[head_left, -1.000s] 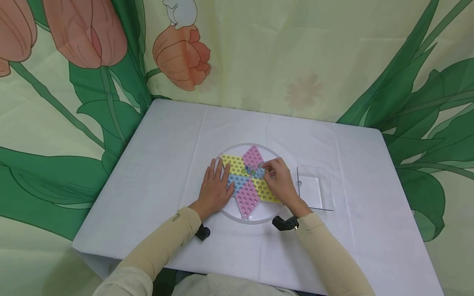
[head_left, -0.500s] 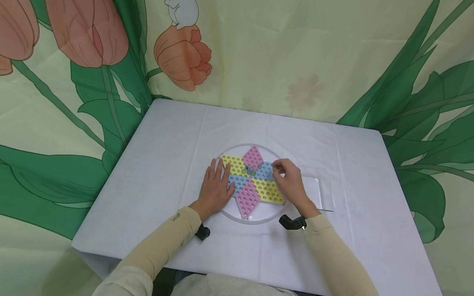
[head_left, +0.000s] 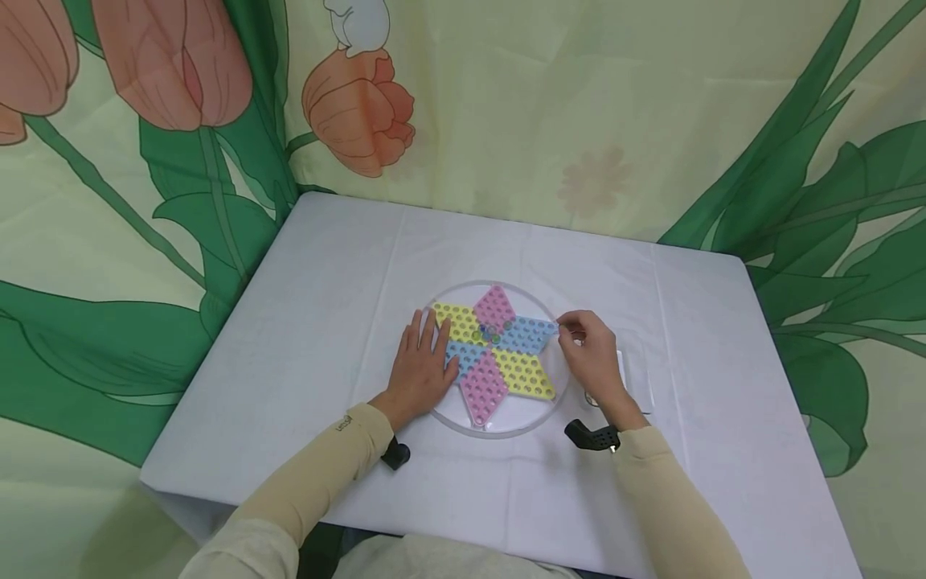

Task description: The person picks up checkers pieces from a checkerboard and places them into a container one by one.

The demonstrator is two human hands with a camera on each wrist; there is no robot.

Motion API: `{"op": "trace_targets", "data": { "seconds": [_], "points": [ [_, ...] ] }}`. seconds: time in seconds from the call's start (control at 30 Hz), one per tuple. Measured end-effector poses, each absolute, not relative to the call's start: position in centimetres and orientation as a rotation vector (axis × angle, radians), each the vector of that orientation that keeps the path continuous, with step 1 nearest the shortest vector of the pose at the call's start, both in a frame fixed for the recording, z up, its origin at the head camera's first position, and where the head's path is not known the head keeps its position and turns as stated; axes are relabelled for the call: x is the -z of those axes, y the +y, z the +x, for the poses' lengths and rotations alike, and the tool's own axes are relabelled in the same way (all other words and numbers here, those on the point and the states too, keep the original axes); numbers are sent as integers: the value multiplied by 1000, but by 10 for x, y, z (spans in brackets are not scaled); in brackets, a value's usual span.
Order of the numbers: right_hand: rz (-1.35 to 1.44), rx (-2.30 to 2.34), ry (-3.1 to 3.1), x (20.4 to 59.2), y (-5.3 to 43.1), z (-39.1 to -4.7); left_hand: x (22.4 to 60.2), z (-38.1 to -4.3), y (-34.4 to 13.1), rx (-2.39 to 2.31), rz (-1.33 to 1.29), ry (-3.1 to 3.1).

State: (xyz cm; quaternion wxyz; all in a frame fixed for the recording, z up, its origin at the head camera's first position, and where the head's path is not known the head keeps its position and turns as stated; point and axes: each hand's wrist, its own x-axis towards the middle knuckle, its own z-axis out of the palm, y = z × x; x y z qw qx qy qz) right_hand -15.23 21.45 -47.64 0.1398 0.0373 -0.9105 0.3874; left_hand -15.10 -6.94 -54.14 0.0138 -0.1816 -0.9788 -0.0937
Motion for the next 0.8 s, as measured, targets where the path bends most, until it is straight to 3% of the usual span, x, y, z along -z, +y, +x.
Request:
{"op": "trace_targets", "data": {
  "seconds": [0.8],
  "points": [
    [-105,-1055,-2575,486,255,-139,539,-152,-68,244,-553,-3108]
  ]
}}
